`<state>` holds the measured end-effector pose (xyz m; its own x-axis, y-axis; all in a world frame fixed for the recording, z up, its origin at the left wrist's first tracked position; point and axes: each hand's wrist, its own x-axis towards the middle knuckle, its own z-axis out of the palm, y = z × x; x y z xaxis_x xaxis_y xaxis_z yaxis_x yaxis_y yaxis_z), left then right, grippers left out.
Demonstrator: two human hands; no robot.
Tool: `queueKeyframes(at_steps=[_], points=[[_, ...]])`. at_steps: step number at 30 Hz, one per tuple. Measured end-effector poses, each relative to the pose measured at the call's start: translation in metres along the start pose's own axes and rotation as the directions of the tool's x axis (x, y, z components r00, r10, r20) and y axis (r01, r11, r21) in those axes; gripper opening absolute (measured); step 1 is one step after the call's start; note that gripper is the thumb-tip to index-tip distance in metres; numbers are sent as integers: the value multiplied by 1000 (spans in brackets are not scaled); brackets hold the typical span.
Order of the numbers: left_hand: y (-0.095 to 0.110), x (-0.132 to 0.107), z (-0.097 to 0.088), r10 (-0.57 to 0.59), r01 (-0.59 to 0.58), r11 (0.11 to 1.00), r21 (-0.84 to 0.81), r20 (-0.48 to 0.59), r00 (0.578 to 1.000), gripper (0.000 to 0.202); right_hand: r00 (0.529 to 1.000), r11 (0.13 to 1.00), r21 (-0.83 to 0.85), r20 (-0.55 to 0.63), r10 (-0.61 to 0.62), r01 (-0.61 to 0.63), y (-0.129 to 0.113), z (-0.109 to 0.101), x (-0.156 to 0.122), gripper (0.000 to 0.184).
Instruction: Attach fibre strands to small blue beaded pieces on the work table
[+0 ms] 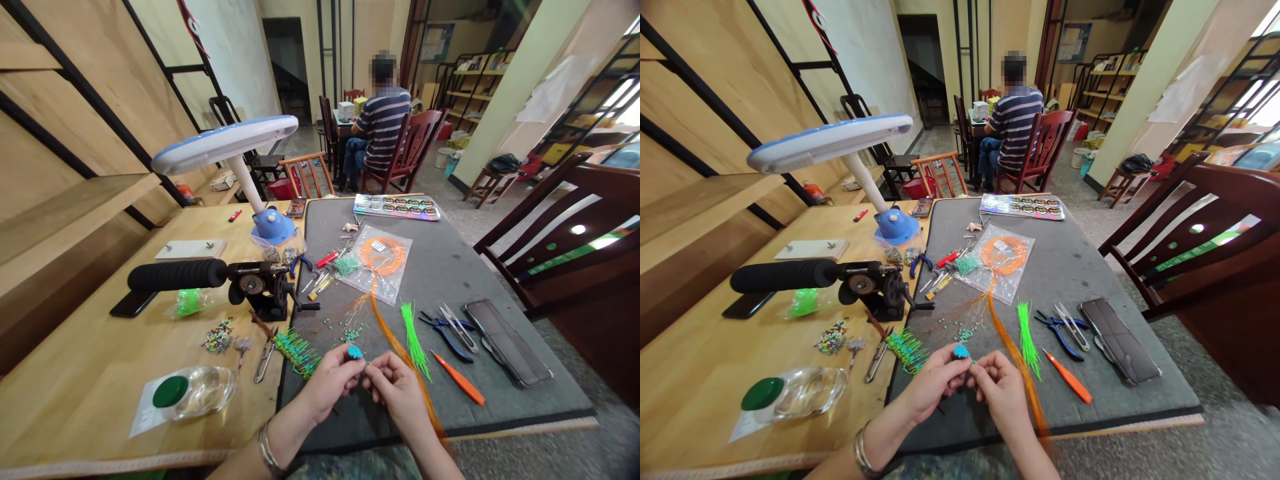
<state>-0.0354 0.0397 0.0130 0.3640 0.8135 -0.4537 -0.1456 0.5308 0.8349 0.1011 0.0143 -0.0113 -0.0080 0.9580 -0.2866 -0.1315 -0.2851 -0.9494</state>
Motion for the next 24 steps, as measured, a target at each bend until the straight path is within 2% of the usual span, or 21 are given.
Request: queueKeyframes(at_steps=[6,10,18,24], points=[[6,0,-3,-24,23,999,33,23,999,26,1000,996,-92,20,-2,4,-2,-2,2,45],[9,0,-3,5,-5,1000,30,12,1000,29,997,987,-155,60,-41,50,0,-5,3,42],[1,2,-7,-23,23,1000,16,0,1000,26,998,987,-149,30,-63,67,3,-5,2,42],[5,-2,-2,11,-11,1000,12,-10,1000,28,995,990,-105,13,-95,96,1,-2,1,42]])
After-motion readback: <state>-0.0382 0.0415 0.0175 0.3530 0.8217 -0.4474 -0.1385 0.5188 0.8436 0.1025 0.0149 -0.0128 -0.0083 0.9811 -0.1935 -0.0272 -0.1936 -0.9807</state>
